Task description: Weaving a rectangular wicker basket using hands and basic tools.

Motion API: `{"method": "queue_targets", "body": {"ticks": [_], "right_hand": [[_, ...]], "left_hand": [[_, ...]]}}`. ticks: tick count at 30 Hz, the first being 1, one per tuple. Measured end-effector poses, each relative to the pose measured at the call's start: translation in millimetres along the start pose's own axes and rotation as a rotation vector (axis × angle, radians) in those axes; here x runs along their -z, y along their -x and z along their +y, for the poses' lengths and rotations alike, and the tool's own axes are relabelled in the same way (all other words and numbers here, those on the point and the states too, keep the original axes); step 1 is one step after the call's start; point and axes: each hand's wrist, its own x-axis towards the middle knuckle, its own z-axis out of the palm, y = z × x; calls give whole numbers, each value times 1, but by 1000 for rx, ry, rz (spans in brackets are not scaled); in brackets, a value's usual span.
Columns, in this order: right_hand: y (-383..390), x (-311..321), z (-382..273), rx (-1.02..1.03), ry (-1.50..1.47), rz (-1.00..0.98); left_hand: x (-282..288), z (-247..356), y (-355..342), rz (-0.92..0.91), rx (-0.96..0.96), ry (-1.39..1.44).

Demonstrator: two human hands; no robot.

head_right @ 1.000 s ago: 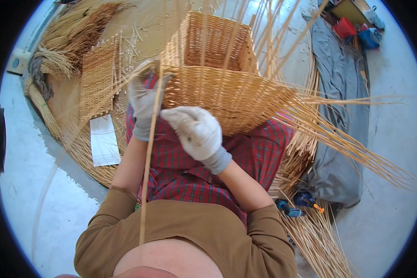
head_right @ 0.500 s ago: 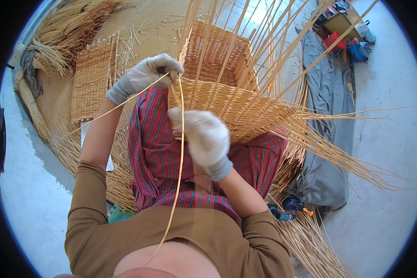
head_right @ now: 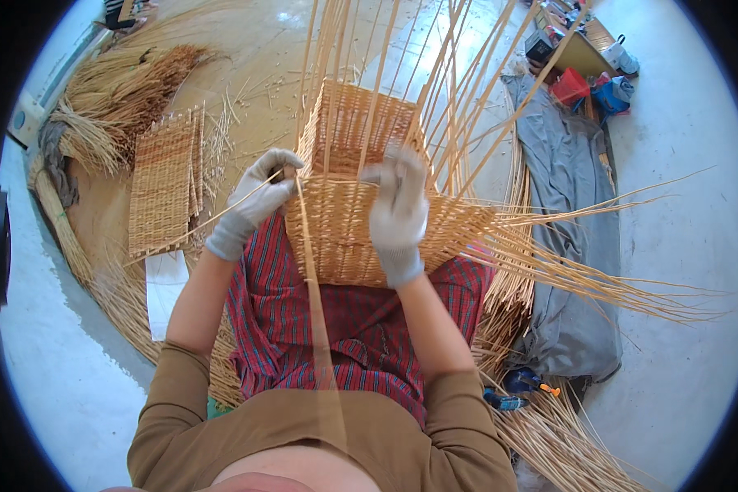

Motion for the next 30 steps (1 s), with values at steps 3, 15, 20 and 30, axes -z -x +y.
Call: {"method": "queue_targets", "body": {"ticks": [3, 15, 20, 30], "right_hand": [[44, 36, 13, -783, -817, -12], [-63, 13, -8, -47, 76, 100], [44, 88, 43, -697, -384, 199], [-74, 81, 2, 213, 578, 439]], "left_hand": [[-12, -49, 2, 373, -495, -87], [-114, -20, 25, 266, -464, -1036], [-125, -10, 21, 413, -650, -1147], [-198, -18, 3, 194, -649, -1019]]}}
